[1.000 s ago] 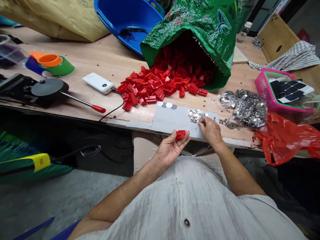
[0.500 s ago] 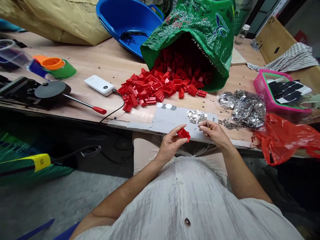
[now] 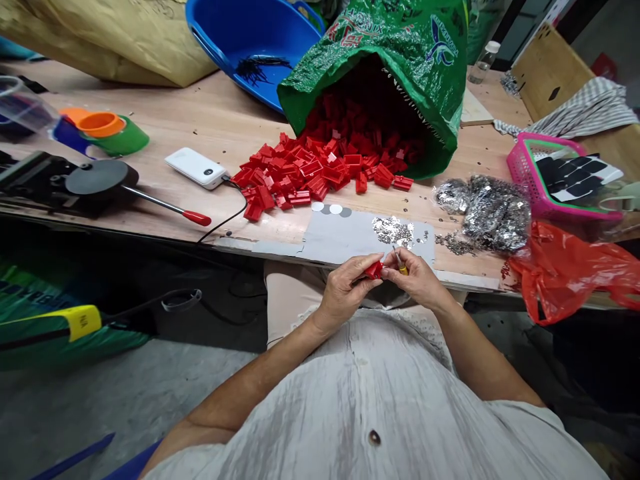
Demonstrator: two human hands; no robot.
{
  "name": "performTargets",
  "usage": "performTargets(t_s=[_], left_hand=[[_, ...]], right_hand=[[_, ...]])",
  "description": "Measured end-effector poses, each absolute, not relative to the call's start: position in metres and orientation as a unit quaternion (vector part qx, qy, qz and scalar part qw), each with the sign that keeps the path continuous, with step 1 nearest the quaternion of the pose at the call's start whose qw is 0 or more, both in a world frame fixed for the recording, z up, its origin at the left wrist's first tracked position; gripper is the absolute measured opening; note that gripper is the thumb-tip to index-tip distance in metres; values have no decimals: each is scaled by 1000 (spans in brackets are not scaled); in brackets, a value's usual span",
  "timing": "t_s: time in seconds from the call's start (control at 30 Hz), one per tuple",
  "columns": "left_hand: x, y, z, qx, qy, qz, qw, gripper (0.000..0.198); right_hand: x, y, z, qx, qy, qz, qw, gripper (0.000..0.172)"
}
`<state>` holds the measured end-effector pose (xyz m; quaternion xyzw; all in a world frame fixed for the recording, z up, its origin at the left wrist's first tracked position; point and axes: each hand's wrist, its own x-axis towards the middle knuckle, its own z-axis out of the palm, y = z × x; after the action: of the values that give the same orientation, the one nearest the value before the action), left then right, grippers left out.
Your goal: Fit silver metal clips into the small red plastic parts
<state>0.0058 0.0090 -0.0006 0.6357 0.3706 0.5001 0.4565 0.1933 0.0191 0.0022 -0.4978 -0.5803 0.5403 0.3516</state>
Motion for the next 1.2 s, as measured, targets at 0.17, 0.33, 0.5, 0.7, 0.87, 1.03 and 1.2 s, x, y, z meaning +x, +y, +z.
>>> performTargets(t_s=[0.17,0.33,0.5,0.7,0.87,1.03,1.2], left_hand=[[6,8,-1,531,396,486,570,47],[6,10,-6,416,376,485,671,51],[5,15,-12,416,343,498,679,44],[-8,39,-19,602,406,446,523,32],[-14,58,-27,701,435,357,437,31],[-15,66,-28,730,422,322,430,35],[-16,69,-25,742,410,315,427,32]], right_hand=[[190,15,8,-499,-544,569,363,30],[191,11,14,-473,-529,608,357,28],[194,9,12,-492,-581,553,341,25],[197,15,-1,-543,-725,320,277,30],[193,22,-13,-563,-743,255,256,23],[190,26,-17,-544,-764,247,242,18],[190,29,-20,-541,-767,243,245,19]])
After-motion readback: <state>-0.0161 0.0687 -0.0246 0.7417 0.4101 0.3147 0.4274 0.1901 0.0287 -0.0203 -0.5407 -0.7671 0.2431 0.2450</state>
